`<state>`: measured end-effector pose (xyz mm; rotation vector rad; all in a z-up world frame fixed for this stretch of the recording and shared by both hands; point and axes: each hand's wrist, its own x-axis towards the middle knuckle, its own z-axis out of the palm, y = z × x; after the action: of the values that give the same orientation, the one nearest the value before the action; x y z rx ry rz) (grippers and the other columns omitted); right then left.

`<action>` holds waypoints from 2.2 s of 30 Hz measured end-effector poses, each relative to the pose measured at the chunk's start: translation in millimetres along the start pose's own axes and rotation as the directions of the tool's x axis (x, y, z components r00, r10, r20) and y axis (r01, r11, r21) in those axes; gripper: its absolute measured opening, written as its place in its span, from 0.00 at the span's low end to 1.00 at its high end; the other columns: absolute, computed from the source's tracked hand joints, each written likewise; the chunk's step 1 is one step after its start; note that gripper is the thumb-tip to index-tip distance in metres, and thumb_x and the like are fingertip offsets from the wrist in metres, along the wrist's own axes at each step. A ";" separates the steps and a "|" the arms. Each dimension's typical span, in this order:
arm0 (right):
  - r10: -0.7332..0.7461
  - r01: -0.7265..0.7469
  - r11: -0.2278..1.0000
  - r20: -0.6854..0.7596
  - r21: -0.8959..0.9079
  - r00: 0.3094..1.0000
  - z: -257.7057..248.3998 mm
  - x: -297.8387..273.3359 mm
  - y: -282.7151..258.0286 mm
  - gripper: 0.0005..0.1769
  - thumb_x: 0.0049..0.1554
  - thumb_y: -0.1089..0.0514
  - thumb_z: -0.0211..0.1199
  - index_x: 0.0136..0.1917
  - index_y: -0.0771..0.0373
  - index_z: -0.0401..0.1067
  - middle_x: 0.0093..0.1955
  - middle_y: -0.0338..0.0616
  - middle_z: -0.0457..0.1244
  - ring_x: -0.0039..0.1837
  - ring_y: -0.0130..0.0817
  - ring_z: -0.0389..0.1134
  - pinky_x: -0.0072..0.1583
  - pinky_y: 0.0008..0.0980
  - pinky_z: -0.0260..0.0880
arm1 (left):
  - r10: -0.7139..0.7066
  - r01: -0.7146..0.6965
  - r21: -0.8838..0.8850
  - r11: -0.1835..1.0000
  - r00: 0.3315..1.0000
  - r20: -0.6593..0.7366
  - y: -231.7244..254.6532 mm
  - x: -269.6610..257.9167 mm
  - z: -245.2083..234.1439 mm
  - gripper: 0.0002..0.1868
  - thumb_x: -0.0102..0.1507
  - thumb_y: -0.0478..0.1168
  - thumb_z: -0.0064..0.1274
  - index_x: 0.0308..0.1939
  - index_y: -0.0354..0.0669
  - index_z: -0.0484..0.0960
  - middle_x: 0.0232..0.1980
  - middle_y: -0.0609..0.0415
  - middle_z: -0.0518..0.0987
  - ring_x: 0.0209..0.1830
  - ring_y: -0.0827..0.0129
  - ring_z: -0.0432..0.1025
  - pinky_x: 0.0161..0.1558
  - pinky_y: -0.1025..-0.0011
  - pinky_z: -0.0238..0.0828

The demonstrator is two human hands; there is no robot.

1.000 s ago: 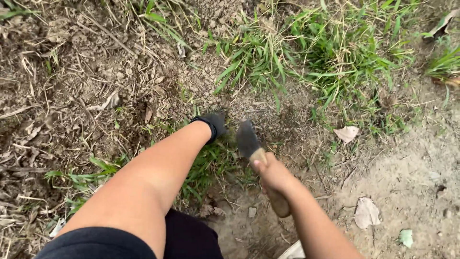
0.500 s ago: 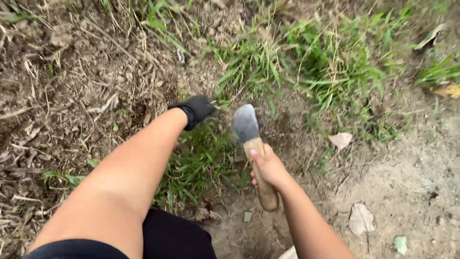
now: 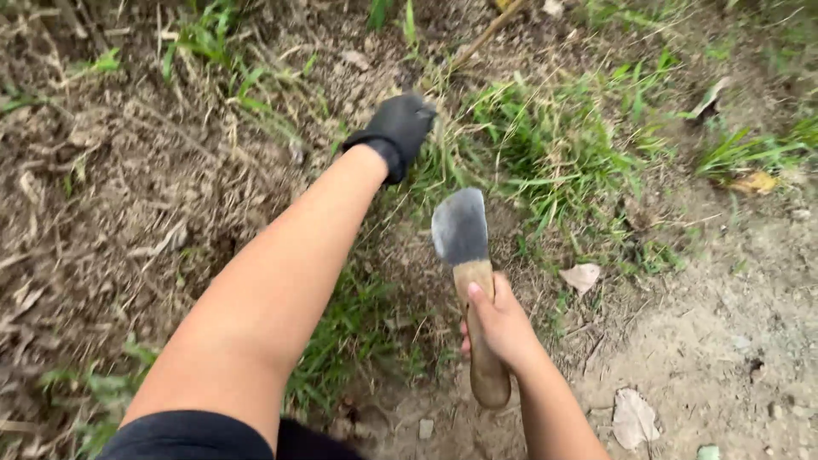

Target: Digging up weeds and grass from the soil using a hand tool

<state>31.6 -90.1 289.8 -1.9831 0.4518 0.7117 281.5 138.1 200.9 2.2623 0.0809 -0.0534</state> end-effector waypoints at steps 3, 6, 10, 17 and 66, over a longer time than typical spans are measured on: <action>0.154 -0.155 0.986 -0.021 -0.058 0.988 -4.0 -17.0 -42.3 0.16 0.70 0.53 0.45 0.68 0.59 0.60 0.36 0.49 0.64 0.32 0.38 0.66 0.34 0.32 0.75 | -0.085 0.129 -0.251 0.959 0.980 0.179 80.2 -13.3 -38.4 0.19 0.72 0.53 0.40 0.51 0.44 0.77 0.43 0.55 0.79 0.33 0.72 0.72 0.37 0.74 0.78; 0.120 -0.120 0.993 -0.057 -0.009 0.991 -9.0 -6.2 -45.9 0.17 0.70 0.52 0.45 0.69 0.59 0.57 0.37 0.50 0.64 0.31 0.39 0.66 0.32 0.33 0.75 | -0.204 0.215 0.025 0.976 0.875 0.440 98.6 -9.6 -52.4 0.33 0.69 0.57 0.45 0.77 0.59 0.59 0.70 0.54 0.71 0.39 0.73 0.72 0.43 0.70 0.77; 0.019 -0.018 1.000 -0.106 0.009 0.994 -16.8 18.5 -22.8 0.22 0.67 0.49 0.47 0.67 0.64 0.58 0.32 0.62 0.67 0.29 0.50 0.72 0.34 0.47 0.79 | -0.171 0.124 0.142 0.982 0.900 0.400 62.8 4.2 -20.6 0.34 0.68 0.62 0.43 0.76 0.64 0.62 0.74 0.59 0.68 0.56 0.67 0.66 0.56 0.59 0.66; 0.015 -0.048 0.988 -0.220 -0.149 0.975 -11.6 15.4 23.2 0.19 0.64 0.49 0.54 0.63 0.62 0.62 0.32 0.60 0.68 0.31 0.50 0.73 0.34 0.44 0.77 | -0.091 0.015 0.349 0.937 0.975 0.202 -15.8 -33.5 -2.7 0.22 0.63 0.64 0.49 0.58 0.68 0.80 0.61 0.60 0.78 0.65 0.56 0.72 0.61 0.49 0.72; 0.223 0.109 0.708 0.368 -0.698 0.903 115.8 41.7 109.6 0.31 0.63 0.34 0.47 0.69 0.56 0.59 0.64 0.67 0.64 0.66 0.65 0.67 0.65 0.60 0.69 | -0.323 0.164 0.396 0.903 0.868 0.376 -221.1 -296.0 93.7 0.25 0.70 0.54 0.38 0.62 0.44 0.77 0.61 0.46 0.80 0.63 0.48 0.74 0.60 0.46 0.74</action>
<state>-34.0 -42.7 146.2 -2.4128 -0.0651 1.5057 -31.6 194.9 -8.9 2.5260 0.1323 -0.7679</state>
